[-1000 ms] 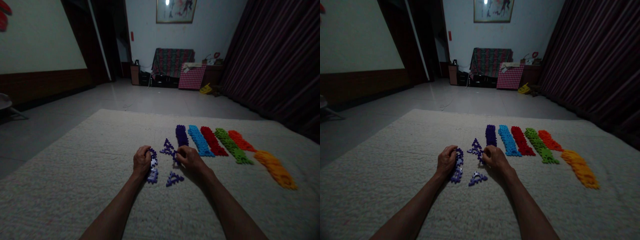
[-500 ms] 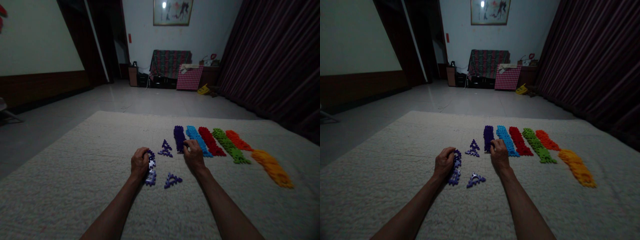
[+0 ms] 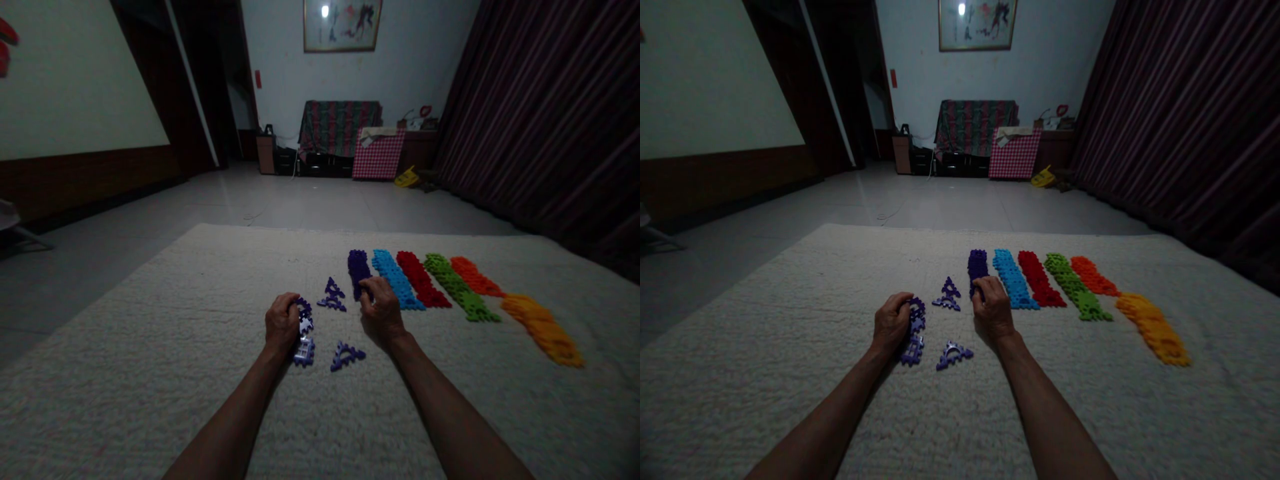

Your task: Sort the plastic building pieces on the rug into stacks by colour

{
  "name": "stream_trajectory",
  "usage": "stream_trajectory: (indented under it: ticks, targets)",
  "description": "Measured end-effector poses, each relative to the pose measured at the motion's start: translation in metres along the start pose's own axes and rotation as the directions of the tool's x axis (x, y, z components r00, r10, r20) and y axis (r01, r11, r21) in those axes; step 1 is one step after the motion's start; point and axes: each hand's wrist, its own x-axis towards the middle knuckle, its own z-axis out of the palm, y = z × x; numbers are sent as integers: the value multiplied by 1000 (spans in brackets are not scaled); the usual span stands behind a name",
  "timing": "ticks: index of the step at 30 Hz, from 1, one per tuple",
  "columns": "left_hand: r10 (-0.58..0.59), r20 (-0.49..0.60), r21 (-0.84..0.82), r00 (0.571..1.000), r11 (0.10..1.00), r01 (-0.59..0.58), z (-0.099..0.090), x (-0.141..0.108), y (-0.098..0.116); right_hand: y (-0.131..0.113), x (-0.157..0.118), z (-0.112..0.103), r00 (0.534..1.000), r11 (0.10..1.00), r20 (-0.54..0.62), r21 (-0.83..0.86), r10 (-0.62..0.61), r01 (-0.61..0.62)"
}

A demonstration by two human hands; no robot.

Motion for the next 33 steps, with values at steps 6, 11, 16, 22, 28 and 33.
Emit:
stream_trajectory:
  ticks: [6, 11, 16, 22, 28, 33]
  targets:
    - [-7, 14, 4, 1000, 1000, 7, -1, 1, -2, -19, -6, 4, 982, 989, 158, 119, -101, 83]
    - [-18, 27, 10, 999, 1000, 18, -1, 2, -1, -23, -9, 6, 960, 984, 243, 143, -138, 105]
    - [-27, 20, 2, 999, 1000, 27, 0, 2, 0, -18, -9, 9, 947, 986, 284, 109, -150, 123]
    - [-38, 35, 8, 999, 999, 37, -2, 4, 2, -19, -8, 9, 936, 985, 314, 107, -162, 135]
    - [-60, 38, 14, 997, 998, 59, -2, 5, 3, -21, -6, 11, 937, 985, 312, 114, -157, 127]
    - [-76, 54, 14, 996, 997, 76, -3, 6, 3, -20, -4, 13, 932, 984, 319, 103, -172, 146]
